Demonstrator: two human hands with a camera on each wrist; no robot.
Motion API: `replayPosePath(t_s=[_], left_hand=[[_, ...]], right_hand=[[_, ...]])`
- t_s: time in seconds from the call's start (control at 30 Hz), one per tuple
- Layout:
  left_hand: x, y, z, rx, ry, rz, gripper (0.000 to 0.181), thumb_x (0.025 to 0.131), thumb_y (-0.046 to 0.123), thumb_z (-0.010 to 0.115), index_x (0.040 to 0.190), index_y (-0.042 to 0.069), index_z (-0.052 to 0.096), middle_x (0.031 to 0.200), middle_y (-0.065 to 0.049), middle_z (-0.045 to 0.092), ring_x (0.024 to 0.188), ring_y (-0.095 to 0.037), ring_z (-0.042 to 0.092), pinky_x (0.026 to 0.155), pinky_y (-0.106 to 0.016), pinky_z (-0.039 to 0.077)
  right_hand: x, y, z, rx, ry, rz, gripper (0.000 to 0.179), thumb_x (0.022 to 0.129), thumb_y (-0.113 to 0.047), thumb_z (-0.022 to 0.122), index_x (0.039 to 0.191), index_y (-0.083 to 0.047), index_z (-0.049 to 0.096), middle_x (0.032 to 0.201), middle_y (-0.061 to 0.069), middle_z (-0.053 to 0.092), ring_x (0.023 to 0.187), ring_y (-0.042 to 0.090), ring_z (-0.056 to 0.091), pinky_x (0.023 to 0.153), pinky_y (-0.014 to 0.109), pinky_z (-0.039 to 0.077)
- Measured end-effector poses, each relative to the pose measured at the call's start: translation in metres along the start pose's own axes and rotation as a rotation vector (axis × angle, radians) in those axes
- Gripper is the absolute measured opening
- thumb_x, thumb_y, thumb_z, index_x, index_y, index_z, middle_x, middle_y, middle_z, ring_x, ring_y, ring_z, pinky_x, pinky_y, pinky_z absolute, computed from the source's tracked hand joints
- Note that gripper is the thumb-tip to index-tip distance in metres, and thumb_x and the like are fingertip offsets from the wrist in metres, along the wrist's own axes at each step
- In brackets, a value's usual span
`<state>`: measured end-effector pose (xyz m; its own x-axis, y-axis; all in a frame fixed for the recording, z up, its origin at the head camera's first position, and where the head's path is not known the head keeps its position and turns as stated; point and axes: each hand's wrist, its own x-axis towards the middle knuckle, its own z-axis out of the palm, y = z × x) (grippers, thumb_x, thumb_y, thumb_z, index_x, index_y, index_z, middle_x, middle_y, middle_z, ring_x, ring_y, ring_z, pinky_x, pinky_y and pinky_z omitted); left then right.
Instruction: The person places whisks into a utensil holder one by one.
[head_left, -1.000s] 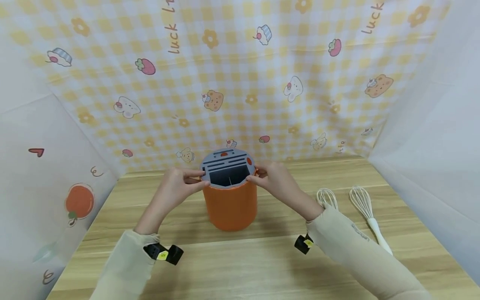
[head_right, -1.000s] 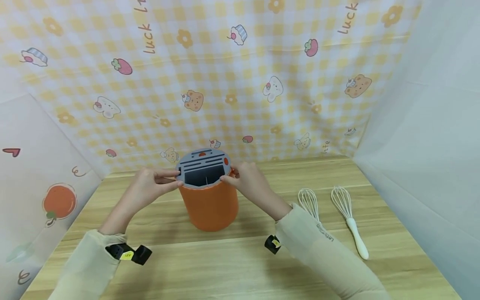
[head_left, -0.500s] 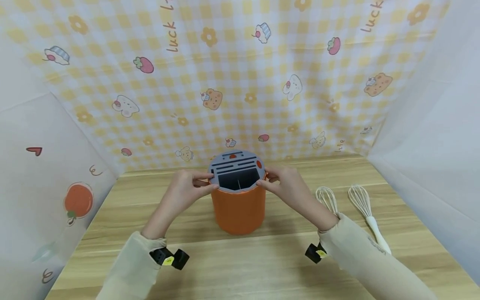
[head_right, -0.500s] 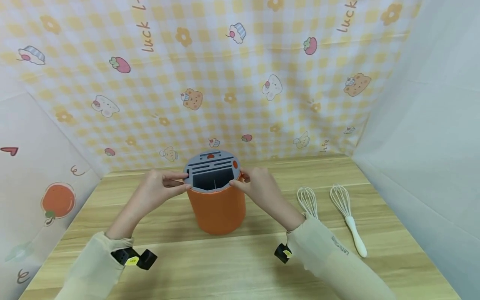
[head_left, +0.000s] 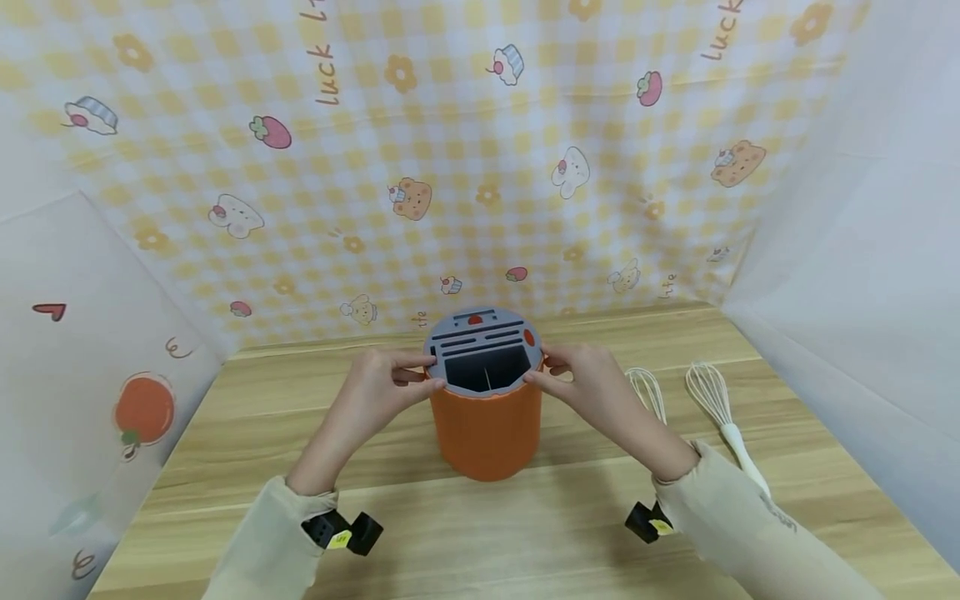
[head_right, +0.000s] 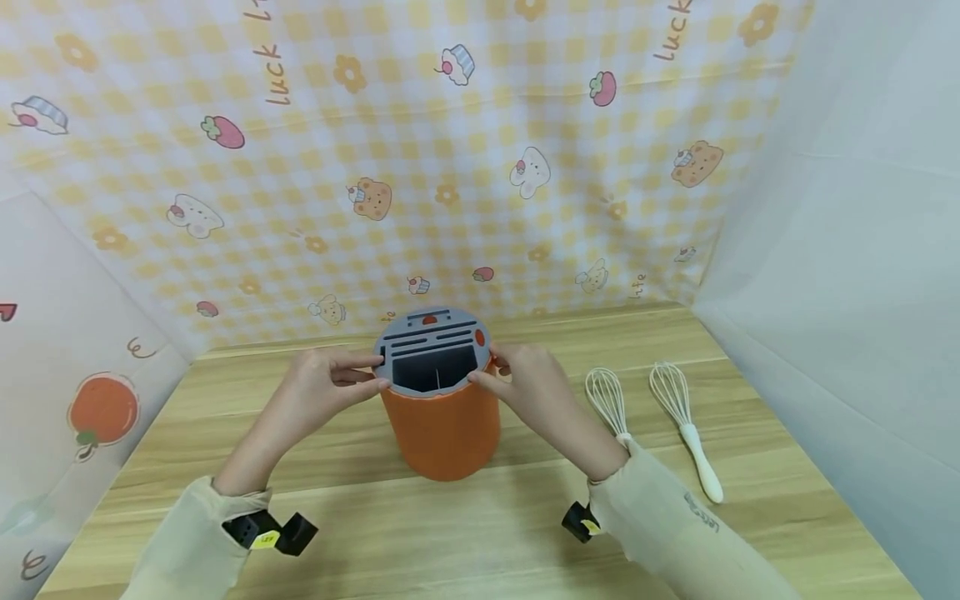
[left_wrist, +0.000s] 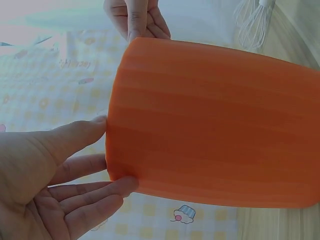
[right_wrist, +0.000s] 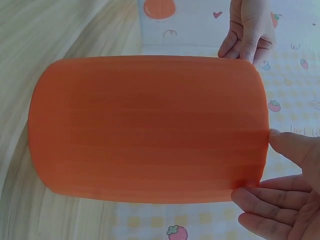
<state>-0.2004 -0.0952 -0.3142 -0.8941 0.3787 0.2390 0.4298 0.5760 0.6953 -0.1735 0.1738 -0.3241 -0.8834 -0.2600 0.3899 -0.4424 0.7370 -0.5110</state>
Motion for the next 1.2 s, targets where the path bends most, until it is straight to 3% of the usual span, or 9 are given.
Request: replayPosePath(t_s=[0.2, 0.77, 1.2], left_hand=[[0.000, 0.000, 0.002, -0.017, 0.007, 0.019, 0.031, 0.078, 0.019, 0.074, 0.105, 0.003, 0.070, 0.100, -0.013, 0.067, 0.081, -0.018, 0.067, 0.065, -0.030, 0.053], [0.000, -0.003, 0.002, -0.042, 0.003, -0.004, 0.033, 0.078, 0.022, 0.074, 0.106, 0.005, 0.070, 0.102, -0.010, 0.067, 0.084, -0.018, 0.067, 0.067, -0.031, 0.053], [-0.001, -0.003, 0.002, -0.046, 0.013, -0.003, 0.034, 0.077, 0.022, 0.075, 0.106, 0.005, 0.070, 0.101, -0.011, 0.067, 0.083, -0.019, 0.067, 0.066, -0.032, 0.053]], right_hand=[[-0.004, -0.001, 0.000, -0.006, 0.018, 0.024, 0.040, 0.082, -0.029, 0.069, 0.112, -0.001, 0.066, 0.091, 0.006, 0.069, 0.082, 0.019, 0.066, 0.068, 0.036, 0.052], [-0.007, 0.001, 0.002, -0.008, 0.039, 0.064, 0.047, 0.082, -0.031, 0.069, 0.115, 0.000, 0.063, 0.090, 0.009, 0.069, 0.082, 0.022, 0.066, 0.063, 0.034, 0.051], [-0.014, 0.032, -0.010, -0.017, -0.003, 0.191, 0.046, 0.086, -0.031, 0.065, 0.116, 0.003, 0.062, 0.099, 0.016, 0.067, 0.089, 0.028, 0.065, 0.073, 0.044, 0.050]])
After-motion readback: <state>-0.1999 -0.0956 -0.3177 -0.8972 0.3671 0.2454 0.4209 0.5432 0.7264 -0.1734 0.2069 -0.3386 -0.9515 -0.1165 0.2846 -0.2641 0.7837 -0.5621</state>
